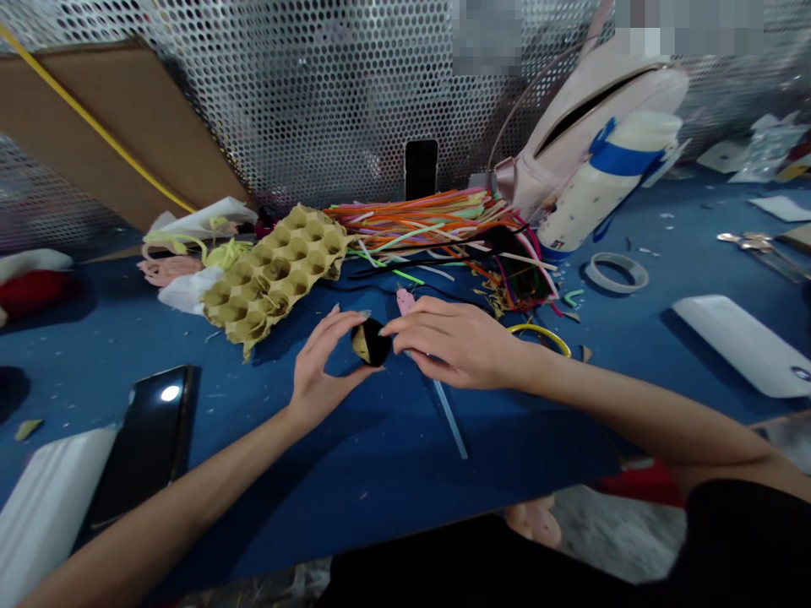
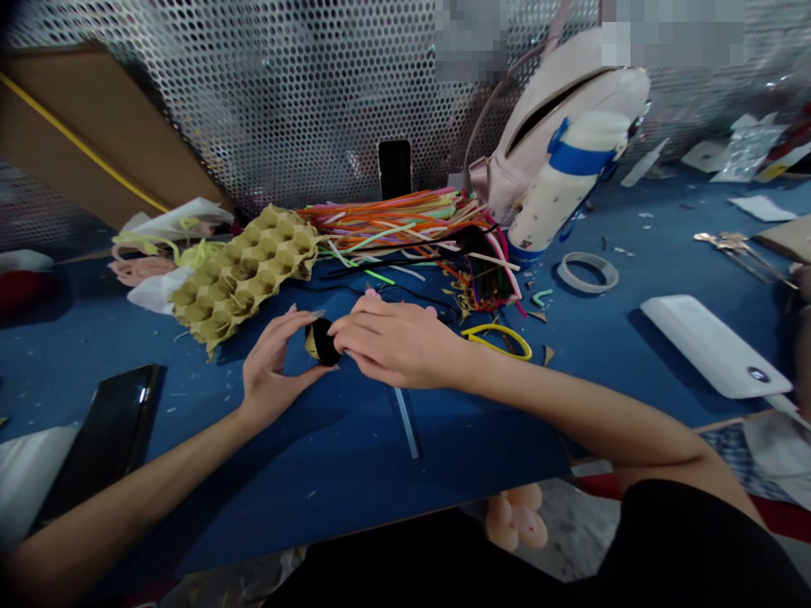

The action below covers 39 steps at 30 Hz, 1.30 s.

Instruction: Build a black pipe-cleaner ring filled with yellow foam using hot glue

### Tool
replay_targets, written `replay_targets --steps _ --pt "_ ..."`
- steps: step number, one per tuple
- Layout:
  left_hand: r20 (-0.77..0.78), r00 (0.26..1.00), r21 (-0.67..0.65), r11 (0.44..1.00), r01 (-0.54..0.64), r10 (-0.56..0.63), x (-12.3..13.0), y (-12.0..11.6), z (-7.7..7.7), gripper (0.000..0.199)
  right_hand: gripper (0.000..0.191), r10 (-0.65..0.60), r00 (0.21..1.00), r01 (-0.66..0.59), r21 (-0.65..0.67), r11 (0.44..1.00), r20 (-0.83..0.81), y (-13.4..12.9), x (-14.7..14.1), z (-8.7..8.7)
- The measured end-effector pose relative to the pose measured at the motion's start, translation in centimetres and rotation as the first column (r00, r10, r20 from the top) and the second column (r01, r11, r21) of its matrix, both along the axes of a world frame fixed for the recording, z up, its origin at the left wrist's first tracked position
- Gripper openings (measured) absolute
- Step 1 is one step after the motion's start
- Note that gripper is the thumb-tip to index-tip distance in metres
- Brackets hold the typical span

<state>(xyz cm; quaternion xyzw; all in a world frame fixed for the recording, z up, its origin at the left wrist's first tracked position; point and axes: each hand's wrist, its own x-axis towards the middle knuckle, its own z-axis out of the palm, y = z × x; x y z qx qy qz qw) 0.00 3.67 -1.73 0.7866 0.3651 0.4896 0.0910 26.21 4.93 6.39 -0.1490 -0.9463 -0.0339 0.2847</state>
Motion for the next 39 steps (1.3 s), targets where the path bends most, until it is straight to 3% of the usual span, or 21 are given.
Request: replay_targets --steps 32,39 --pt "0.029 1.000 -0.016 1.000 0.007 -0.007 0.19 -0.10 0.27 0.066 0.017 0.020 1.000 -0.020 0.012 1.000 -0.013 0.20 0.01 -0.14" --pt "0.063 0.998 0.011 1.000 0.022 -0.023 0.12 0.09 0.11 0.068 0.016 0.014 0.999 -0.017 -0.075 0.997 -0.040 0.19 0.06 -0.14"
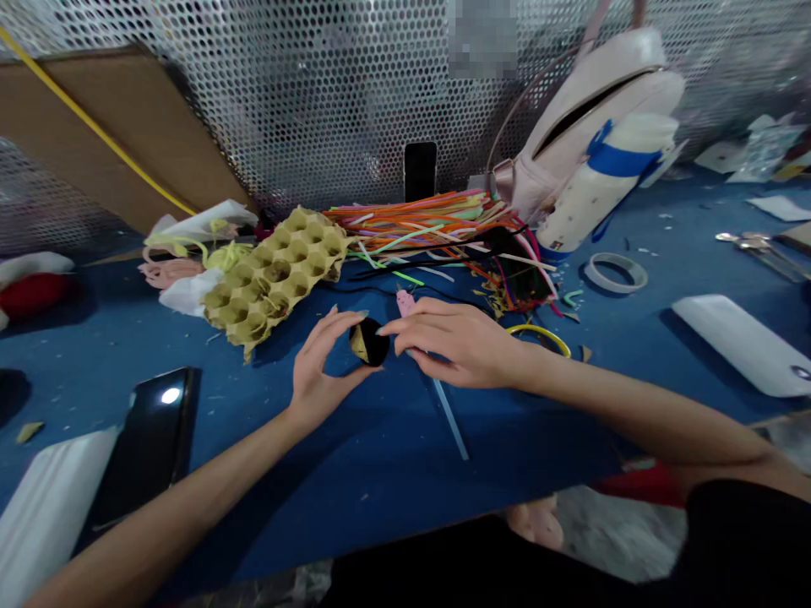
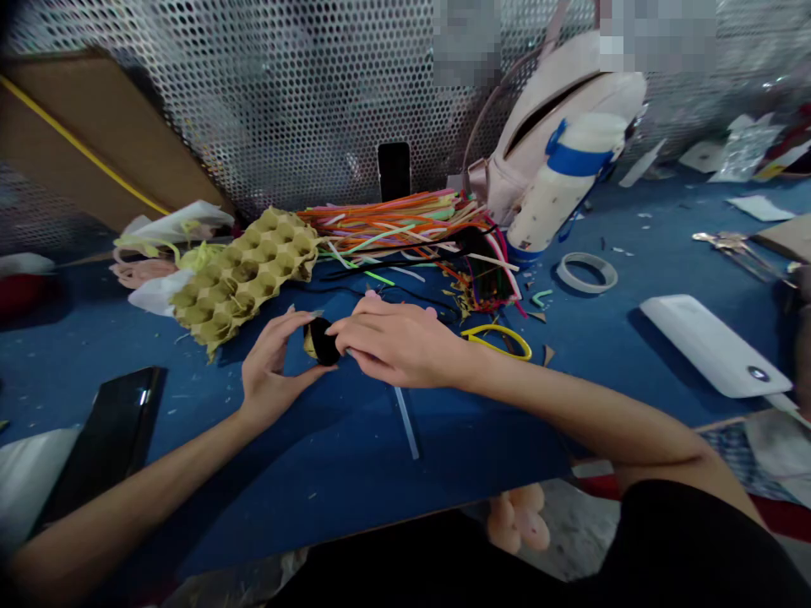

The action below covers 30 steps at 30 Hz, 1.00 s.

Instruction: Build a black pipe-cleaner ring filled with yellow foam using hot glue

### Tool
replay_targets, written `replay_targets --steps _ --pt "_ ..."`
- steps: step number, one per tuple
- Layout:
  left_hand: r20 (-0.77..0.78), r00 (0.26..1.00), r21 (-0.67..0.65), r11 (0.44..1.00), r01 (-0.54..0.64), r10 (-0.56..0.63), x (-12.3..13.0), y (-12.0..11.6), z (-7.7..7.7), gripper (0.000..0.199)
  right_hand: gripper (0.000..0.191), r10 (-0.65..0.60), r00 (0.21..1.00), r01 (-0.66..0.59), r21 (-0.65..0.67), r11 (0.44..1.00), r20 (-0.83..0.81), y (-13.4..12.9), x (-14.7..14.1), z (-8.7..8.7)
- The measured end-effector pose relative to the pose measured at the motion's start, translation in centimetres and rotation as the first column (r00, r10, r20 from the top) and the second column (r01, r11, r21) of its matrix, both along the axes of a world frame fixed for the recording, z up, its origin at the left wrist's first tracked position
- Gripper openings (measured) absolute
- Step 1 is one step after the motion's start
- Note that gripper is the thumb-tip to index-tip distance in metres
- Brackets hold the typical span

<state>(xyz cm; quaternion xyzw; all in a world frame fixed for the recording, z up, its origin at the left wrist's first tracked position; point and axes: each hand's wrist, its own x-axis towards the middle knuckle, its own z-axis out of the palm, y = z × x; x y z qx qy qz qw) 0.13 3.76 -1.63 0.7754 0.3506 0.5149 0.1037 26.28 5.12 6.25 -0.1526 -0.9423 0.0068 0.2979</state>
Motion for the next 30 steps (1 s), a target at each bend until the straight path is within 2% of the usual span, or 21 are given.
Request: replay_targets --steps 3,6,30 --pt "0.009 1.000 0.001 1.000 0.000 0.000 -0.02 -0.02 -0.05 0.070 0.017 0.007 0.998 -0.012 -0.084 0.996 -0.057 -0.02 0.02 0.07" --pt "0.027 1.000 -0.019 1.000 0.001 0.000 -0.02 -0.06 -0.04 0.072 0.017 0.014 0.997 -0.023 -0.115 0.993 -0.073 -0.05 0.03 0.13" --pt "0.026 1.000 -0.042 0.999 0.000 0.001 -0.10 0.03 -0.07 0.072 0.018 0.014 0.997 -0.024 -0.120 0.993 -0.080 -0.14 -0.01 -0.11"
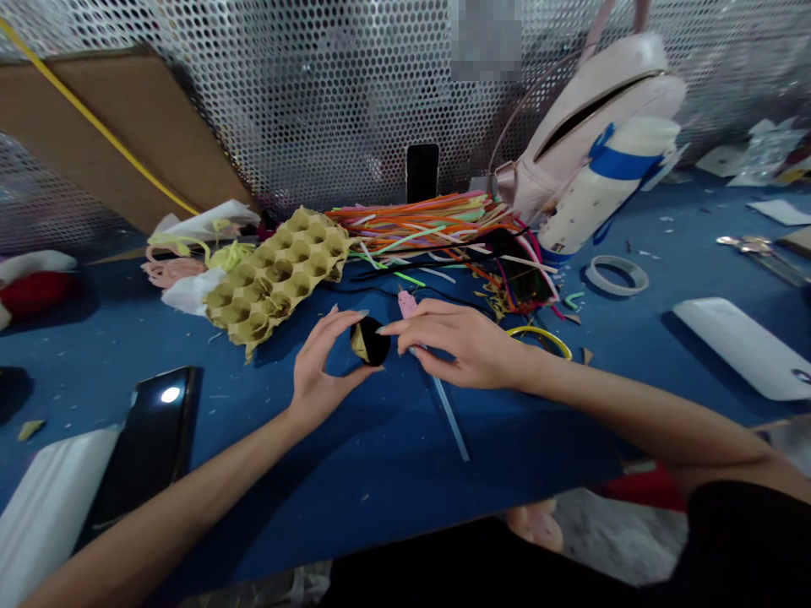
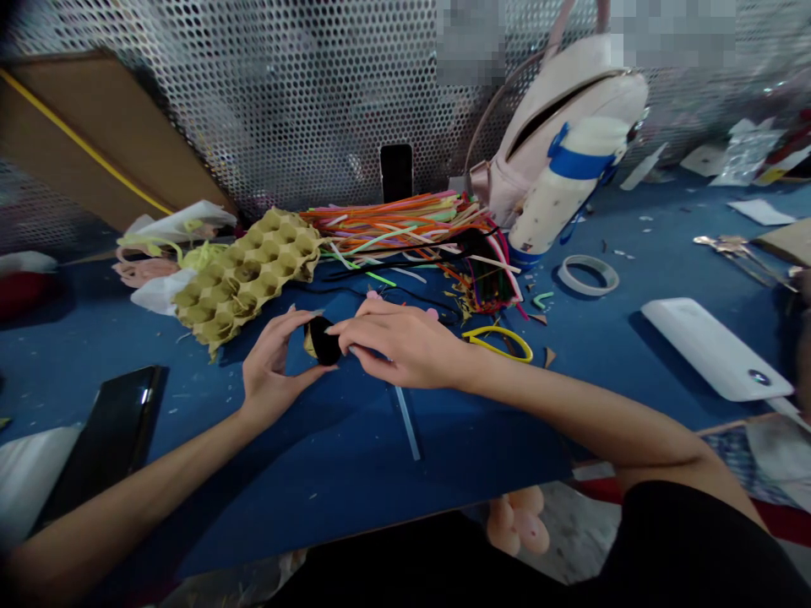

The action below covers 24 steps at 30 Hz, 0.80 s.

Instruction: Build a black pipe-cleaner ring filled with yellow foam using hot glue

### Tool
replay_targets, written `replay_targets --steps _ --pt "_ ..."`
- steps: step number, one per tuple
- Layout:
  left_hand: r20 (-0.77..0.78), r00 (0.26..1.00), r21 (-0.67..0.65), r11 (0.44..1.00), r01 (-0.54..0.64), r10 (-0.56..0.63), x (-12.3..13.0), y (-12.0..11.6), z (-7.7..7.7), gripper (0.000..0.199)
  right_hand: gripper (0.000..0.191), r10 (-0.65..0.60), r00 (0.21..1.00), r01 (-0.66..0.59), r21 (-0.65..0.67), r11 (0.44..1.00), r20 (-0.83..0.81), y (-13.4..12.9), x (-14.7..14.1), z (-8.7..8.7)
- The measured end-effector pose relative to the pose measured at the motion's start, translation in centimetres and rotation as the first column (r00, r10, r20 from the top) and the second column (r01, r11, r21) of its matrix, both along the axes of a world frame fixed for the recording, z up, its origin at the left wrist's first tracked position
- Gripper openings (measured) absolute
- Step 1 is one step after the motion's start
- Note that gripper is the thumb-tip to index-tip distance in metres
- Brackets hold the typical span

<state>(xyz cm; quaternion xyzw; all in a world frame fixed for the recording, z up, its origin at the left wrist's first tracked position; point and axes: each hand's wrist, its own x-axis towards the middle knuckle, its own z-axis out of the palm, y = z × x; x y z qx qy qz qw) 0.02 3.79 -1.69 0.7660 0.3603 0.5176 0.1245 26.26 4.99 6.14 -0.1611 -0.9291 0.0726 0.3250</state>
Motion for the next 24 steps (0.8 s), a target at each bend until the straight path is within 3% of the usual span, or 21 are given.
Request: replay_targets --steps 13,24 --pt "-0.019 1.000 0.010 1.000 -0.008 0.008 0.02 -0.01 0.08 0.070 0.017 -0.004 1.000 0.004 -0.014 1.000 0.004 -0.03 0.07 0.02" --pt "-0.091 0.996 0.068 0.998 -0.003 0.009 0.14 -0.30 0.33 0.067 0.017 0.020 0.999 -0.026 -0.139 0.990 -0.050 0.14 0.12 0.13"
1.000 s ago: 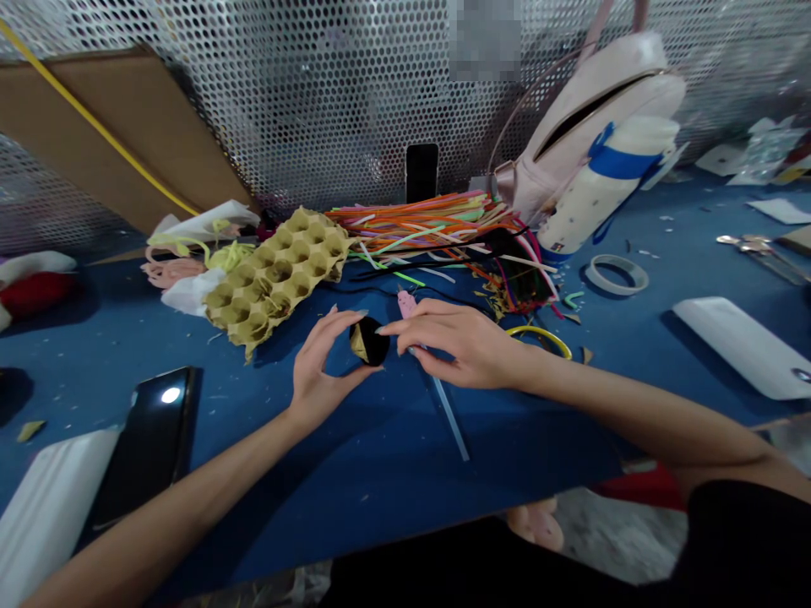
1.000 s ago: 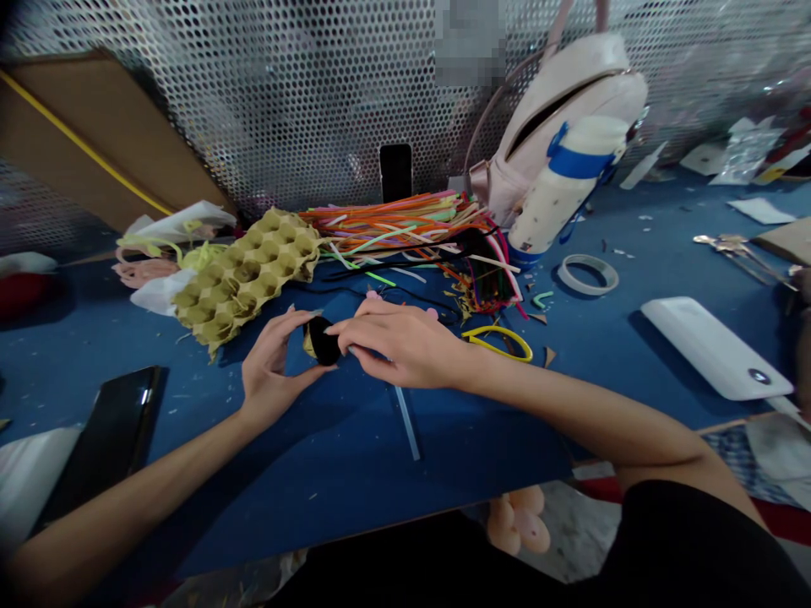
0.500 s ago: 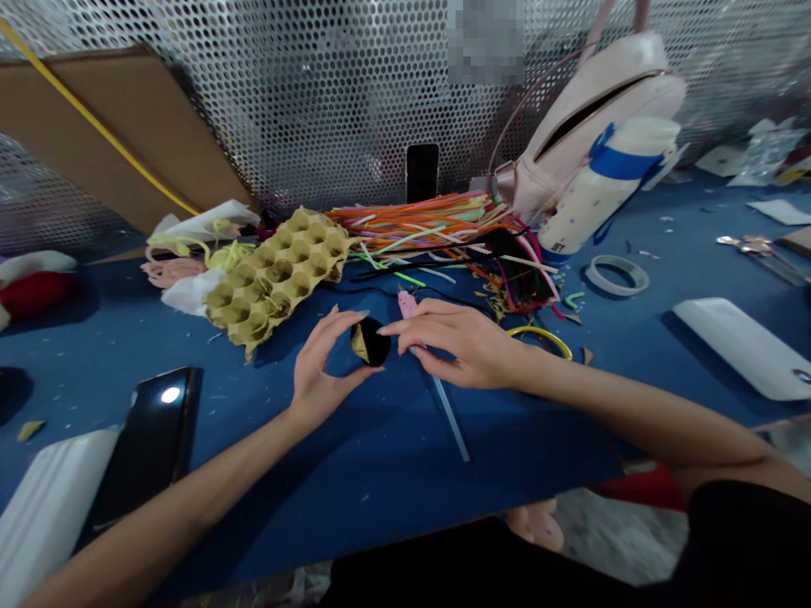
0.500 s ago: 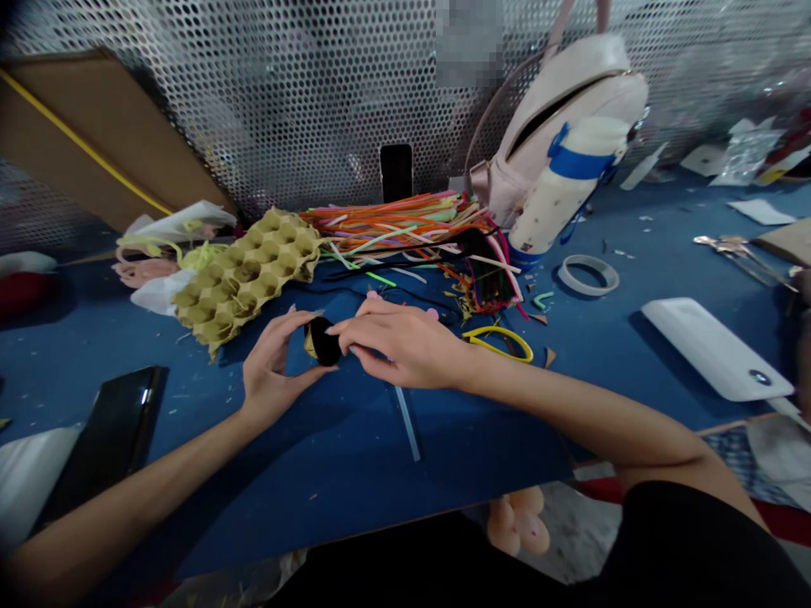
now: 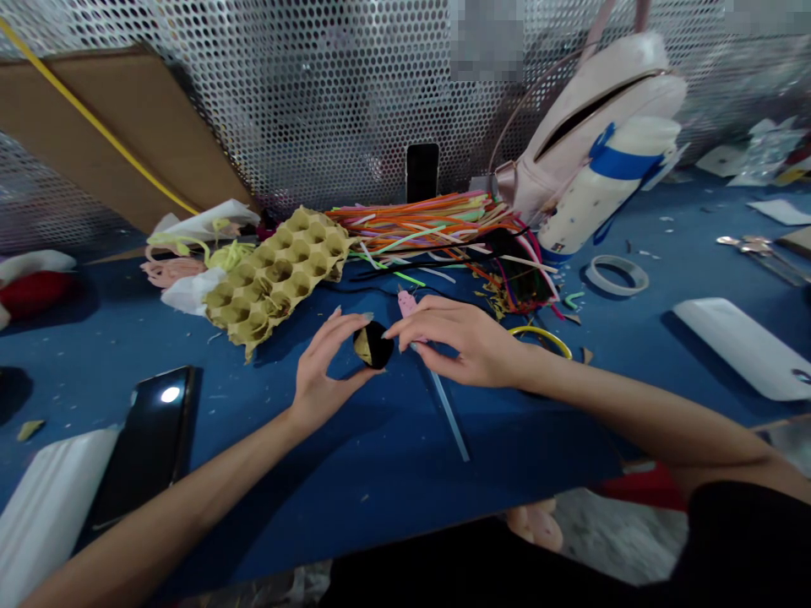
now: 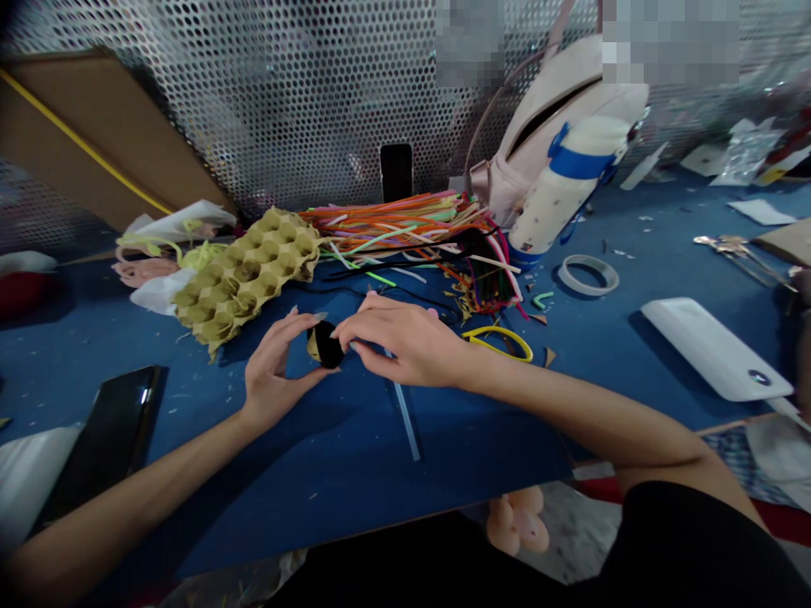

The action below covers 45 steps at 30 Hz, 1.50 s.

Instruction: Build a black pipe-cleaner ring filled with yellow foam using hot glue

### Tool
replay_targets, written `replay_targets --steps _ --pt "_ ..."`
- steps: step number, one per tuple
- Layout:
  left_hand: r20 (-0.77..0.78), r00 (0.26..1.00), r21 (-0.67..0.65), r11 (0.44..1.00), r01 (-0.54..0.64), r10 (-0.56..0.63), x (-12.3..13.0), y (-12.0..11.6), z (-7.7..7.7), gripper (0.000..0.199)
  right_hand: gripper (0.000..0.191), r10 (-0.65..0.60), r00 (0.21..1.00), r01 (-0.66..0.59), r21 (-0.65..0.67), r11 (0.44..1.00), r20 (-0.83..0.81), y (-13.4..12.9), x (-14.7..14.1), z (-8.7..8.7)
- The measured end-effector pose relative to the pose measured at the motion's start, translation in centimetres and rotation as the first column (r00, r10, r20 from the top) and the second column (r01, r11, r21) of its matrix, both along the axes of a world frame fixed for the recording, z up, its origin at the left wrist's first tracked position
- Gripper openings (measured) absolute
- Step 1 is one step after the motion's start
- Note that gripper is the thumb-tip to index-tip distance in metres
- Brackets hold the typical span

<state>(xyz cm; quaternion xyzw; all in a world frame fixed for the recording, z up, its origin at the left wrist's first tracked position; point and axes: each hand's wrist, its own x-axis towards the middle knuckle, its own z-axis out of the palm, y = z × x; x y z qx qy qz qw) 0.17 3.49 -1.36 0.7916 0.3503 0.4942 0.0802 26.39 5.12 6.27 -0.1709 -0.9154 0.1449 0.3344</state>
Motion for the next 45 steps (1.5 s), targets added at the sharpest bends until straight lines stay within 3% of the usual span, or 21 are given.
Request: replay_targets --steps 21,45 --pt "-0.101 0.991 0.093 0.991 0.098 -0.089 0.40 -0.60 0.50 0.069 0.017 -0.002 1.000 0.002 -0.007 1.000 -0.007 -0.13 0.11 0.22" --pt "-0.121 0.988 0.087 0.991 0.103 -0.093 0.47 -0.62 0.59 0.067 0.018 -0.018 1.000 0.018 0.006 1.000 0.007 -0.12 0.17 0.22"
